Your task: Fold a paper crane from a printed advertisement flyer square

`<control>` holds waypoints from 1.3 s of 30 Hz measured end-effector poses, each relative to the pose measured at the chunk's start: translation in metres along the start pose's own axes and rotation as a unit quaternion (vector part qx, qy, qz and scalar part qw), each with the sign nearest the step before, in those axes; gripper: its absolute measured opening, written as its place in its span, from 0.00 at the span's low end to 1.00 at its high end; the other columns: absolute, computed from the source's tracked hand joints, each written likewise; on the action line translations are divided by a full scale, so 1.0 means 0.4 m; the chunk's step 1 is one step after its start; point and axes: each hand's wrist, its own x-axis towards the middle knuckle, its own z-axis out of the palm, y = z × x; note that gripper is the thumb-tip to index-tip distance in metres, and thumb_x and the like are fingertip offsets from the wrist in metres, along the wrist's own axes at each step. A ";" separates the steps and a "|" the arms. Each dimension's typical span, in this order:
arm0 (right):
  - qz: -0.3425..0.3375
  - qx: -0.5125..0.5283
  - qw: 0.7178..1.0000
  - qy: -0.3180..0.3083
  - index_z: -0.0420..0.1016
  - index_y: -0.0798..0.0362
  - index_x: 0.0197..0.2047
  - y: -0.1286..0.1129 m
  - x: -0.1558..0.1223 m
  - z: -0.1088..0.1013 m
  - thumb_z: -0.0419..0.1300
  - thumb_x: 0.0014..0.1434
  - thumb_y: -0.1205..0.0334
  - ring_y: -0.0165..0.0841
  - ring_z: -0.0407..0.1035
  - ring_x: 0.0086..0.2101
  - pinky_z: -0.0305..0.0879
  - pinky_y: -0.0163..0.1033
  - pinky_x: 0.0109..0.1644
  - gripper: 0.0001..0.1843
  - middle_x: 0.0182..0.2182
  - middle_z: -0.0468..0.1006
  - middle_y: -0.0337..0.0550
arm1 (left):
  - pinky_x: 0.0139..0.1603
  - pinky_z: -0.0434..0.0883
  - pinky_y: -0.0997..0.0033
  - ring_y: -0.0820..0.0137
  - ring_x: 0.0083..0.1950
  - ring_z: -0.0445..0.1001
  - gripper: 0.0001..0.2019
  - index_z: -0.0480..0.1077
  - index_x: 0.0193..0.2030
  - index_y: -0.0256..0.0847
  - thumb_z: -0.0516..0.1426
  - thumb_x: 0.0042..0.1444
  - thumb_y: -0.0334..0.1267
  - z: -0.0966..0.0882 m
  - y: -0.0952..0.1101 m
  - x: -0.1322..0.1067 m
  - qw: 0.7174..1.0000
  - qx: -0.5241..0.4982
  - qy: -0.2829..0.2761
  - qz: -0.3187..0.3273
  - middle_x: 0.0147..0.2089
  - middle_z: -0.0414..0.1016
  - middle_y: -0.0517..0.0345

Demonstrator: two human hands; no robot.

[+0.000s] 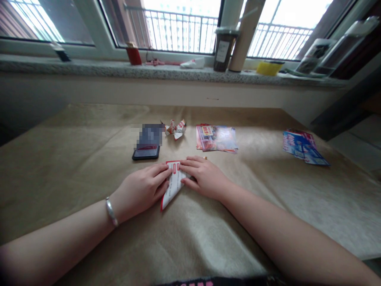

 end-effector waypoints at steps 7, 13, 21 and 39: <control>0.005 -0.022 1.000 -0.014 0.67 0.53 0.58 -0.002 -0.001 0.000 0.50 0.63 0.55 0.40 0.60 0.57 0.59 0.49 0.61 0.22 0.56 0.69 0.45 | 0.46 0.75 0.60 0.61 0.46 0.74 0.13 0.70 0.48 0.35 0.49 0.61 0.36 -0.006 -0.002 0.000 0.999 -0.028 -0.021 -0.010 0.49 0.73 0.46; 0.007 -0.022 1.000 -0.018 0.66 0.52 0.59 -0.002 0.000 0.000 0.50 0.63 0.54 0.40 0.60 0.57 0.58 0.49 0.61 0.23 0.56 0.70 0.45 | 0.51 0.72 0.58 0.61 0.50 0.71 0.13 0.70 0.49 0.35 0.49 0.62 0.36 0.003 -0.013 0.005 0.998 -0.066 -0.022 -0.012 0.50 0.72 0.45; 0.007 -0.011 1.000 -0.012 0.66 0.51 0.59 -0.002 -0.004 0.001 0.52 0.63 0.56 0.40 0.59 0.57 0.58 0.51 0.60 0.22 0.56 0.69 0.46 | 0.62 0.64 0.56 0.59 0.60 0.64 0.16 0.67 0.50 0.31 0.53 0.59 0.39 0.011 -0.009 0.013 0.991 -0.121 -0.056 -0.017 0.57 0.67 0.42; -0.047 0.002 0.998 0.050 0.75 0.52 0.40 -0.002 -0.012 0.000 0.55 0.60 0.60 0.38 0.68 0.46 0.65 0.45 0.52 0.09 0.41 0.78 0.45 | 0.57 0.66 0.55 0.58 0.56 0.65 0.20 0.63 0.58 0.39 0.51 0.59 0.37 0.011 0.006 0.015 0.992 -0.117 -0.053 0.002 0.55 0.64 0.44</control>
